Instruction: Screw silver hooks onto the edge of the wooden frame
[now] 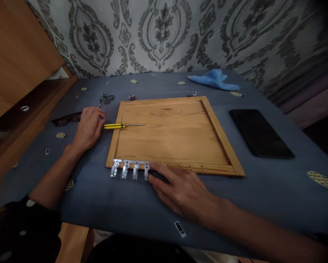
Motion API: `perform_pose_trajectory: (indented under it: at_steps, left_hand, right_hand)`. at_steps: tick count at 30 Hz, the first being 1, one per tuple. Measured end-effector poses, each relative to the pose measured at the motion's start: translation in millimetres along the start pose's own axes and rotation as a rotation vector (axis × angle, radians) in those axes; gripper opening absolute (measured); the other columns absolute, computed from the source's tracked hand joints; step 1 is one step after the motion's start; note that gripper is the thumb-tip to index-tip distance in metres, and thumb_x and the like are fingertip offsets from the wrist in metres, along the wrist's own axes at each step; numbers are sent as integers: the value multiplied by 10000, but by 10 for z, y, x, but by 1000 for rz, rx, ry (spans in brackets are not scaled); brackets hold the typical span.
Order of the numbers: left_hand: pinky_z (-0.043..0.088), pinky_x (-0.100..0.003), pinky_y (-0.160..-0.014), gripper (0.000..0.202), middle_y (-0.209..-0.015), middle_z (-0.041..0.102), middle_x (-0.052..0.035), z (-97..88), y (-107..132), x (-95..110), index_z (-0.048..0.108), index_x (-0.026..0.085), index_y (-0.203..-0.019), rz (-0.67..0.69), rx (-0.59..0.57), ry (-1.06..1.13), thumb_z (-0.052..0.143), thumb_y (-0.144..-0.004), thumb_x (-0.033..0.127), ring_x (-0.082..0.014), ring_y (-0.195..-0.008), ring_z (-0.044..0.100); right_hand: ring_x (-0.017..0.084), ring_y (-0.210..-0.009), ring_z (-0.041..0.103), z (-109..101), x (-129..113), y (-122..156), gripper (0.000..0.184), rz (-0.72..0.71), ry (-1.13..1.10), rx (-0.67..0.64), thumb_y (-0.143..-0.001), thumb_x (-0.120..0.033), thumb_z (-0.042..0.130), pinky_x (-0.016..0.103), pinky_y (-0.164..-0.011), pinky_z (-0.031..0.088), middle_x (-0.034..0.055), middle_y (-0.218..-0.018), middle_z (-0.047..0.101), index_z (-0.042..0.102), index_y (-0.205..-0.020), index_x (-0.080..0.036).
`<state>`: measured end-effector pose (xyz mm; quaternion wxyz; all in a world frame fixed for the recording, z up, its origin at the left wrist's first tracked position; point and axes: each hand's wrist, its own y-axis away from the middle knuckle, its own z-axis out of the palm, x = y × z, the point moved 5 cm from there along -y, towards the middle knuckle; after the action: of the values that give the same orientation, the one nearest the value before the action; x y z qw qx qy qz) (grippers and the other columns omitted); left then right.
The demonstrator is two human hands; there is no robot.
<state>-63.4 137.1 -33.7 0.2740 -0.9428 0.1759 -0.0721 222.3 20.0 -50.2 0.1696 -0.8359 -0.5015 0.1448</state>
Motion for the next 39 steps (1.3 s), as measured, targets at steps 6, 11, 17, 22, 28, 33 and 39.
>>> perform_pose_trajectory:
  at_steps: [6,11,17,22,28,33,39]
  left_hand:
    - [462,-473,-1023,170,-974,658,-72,-120,-48,387,569,199,-946,104,-6,62,423,-983,278,-263,-1160,580]
    - [463,-453,-1025,130,-1010,668,-59,-241,-61,670,581,196,-959,182,4,119,472,-980,264,-237,-1157,563]
    - [476,-433,-991,147,-1069,661,-63,-110,-61,988,630,209,-951,311,-166,213,496,-972,267,-232,-1151,534]
    - [477,-399,-960,189,-1030,664,-63,35,-106,1127,651,199,-902,354,-258,308,499,-973,286,-209,-1061,552]
    - [476,-361,-934,206,-1040,663,-65,-190,-158,1142,626,201,-1082,272,-196,389,451,-998,270,-189,-1035,568]
    - [519,-341,-884,488,-1118,677,-61,-413,77,1349,528,228,-1248,314,-325,454,528,-912,582,-202,-1043,625]
    - [505,-447,-965,718,-1219,642,-111,-320,349,1608,412,226,-1382,356,-465,386,641,-825,618,-284,-1130,594]
  right_hand:
    - [187,-743,658,-19,-3,-12,320,5,-7,-25,-972,-153,401,343,-617,545,147,-1229,681,690,-1109,-153]
    - [187,-737,661,-20,-1,-15,321,15,7,-40,-979,-166,393,344,-617,543,137,-1225,684,689,-1102,-171]
    - [187,-732,660,-19,4,-7,279,20,0,-56,-979,-181,430,350,-618,544,136,-1238,677,678,-1108,-173]
    - [185,-729,659,-11,3,5,237,16,-9,-88,-948,-187,517,346,-614,537,126,-1265,669,666,-1132,-175]
    - [170,-710,643,-8,10,12,251,17,-9,-90,-961,-179,483,340,-599,522,134,-1280,655,665,-1134,-170]
    - [162,-702,631,13,13,24,277,6,-13,-77,-980,-188,456,329,-582,512,153,-1279,646,653,-1172,-155]
    - [177,-716,641,13,21,22,273,6,-35,-68,-969,-183,464,342,-590,533,149,-1249,657,653,-1164,-150]
